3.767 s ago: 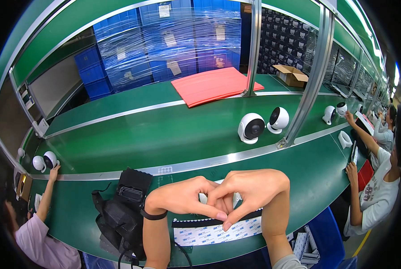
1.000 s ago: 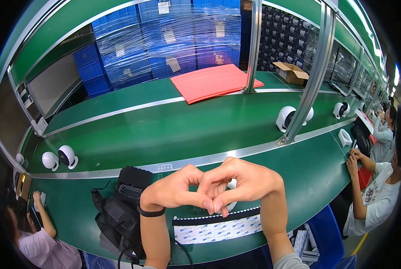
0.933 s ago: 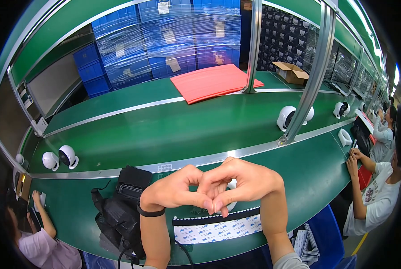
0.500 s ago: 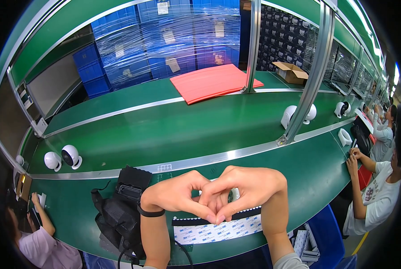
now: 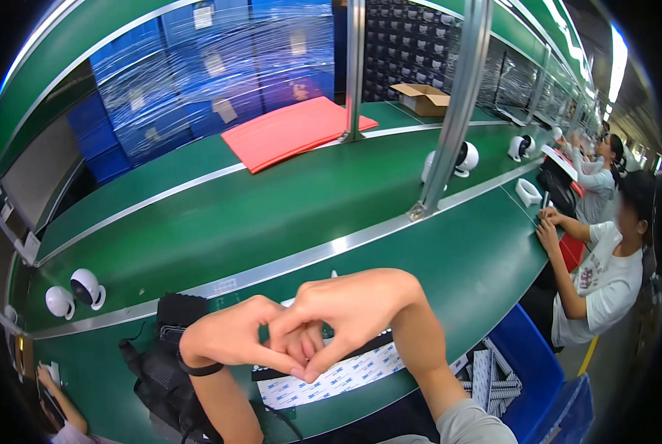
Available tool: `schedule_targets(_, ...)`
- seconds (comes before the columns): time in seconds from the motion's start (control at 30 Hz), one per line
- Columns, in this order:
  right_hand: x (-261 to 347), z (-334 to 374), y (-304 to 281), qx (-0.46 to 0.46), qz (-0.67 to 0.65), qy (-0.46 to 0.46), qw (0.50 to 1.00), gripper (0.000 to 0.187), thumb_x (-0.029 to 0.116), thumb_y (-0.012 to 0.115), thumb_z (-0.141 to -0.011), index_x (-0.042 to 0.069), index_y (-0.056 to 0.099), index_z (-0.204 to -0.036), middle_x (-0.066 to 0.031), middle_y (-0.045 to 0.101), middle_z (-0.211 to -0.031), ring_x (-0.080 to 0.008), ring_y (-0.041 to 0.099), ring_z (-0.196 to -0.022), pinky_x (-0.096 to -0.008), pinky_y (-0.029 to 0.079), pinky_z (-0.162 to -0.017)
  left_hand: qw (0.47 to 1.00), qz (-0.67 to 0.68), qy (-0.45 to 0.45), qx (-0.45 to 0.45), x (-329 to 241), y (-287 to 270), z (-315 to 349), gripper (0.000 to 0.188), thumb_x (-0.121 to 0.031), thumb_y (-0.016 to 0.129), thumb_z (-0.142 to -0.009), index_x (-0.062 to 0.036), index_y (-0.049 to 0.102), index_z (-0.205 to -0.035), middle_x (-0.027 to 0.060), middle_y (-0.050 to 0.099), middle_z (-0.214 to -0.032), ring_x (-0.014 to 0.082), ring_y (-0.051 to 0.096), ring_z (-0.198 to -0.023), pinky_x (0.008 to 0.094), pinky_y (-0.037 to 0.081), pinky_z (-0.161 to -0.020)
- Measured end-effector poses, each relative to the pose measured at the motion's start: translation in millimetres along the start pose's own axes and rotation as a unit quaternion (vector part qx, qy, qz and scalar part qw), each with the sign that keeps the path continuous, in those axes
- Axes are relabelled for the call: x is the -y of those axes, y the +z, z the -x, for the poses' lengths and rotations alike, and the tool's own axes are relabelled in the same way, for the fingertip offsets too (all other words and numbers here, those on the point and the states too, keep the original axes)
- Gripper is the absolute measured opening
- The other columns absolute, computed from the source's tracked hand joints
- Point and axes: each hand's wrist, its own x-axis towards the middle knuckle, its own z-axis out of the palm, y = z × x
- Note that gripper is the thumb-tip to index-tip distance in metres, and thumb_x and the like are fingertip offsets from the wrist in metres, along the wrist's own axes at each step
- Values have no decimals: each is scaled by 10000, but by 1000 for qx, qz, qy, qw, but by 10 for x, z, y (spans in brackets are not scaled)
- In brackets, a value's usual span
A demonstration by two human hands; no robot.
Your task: Applying circular stickers to the underside of security camera bases at an assembly line station.
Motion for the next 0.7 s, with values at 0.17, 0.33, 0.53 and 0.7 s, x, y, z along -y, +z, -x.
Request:
schedule_targets(0.17, 46, 12, 5, -30, -95, 2, 995, 281, 172, 842, -888, -9, 725, -1068, -77, 805, -877, -146, 772, -754, -263, 580, -690, 999, 27, -1, -30, 15, -12, 10, 185, -51, 914, -780, 10, 797, -909, 90, 802, -882, 160, 738, -800, 294, 560, -782)
schedule_targets(0.33, 41, -30, -3, -76, -118, -25, 990, 269, 209, 819, -926, -13, 735, -1053, -81, 801, -854, -129, 747, -662, -250, 572, -671, 988, 106, 61, -98, 68, 4, 12, 213, -68, 947, -727, 10, 764, -804, 85, 779, -796, 142, 718, -749, 285, 543, -742)
schedule_targets(0.53, 29, -39, 2, -142, -173, -67, 972, 209, 189, 793, -949, 1, 730, -1016, -55, 768, -820, -121, 721, -614, -249, 548, -612, 961, 157, 117, -194, 156, 47, -46, 290, -171, 960, -728, 4, 730, -758, 57, 729, -699, 125, 664, -674, 281, 521, -674)
schedule_targets(0.7, 35, -47, -7, -189, -188, -94, 959, 193, 181, 767, -971, -2, 710, -990, -53, 726, -800, -134, 718, -609, -241, 538, -600, 945, 161, 113, -261, 158, 88, -118, 353, -238, 957, -747, 24, 721, -767, 56, 707, -667, 138, 669, -649, 284, 519, -634)
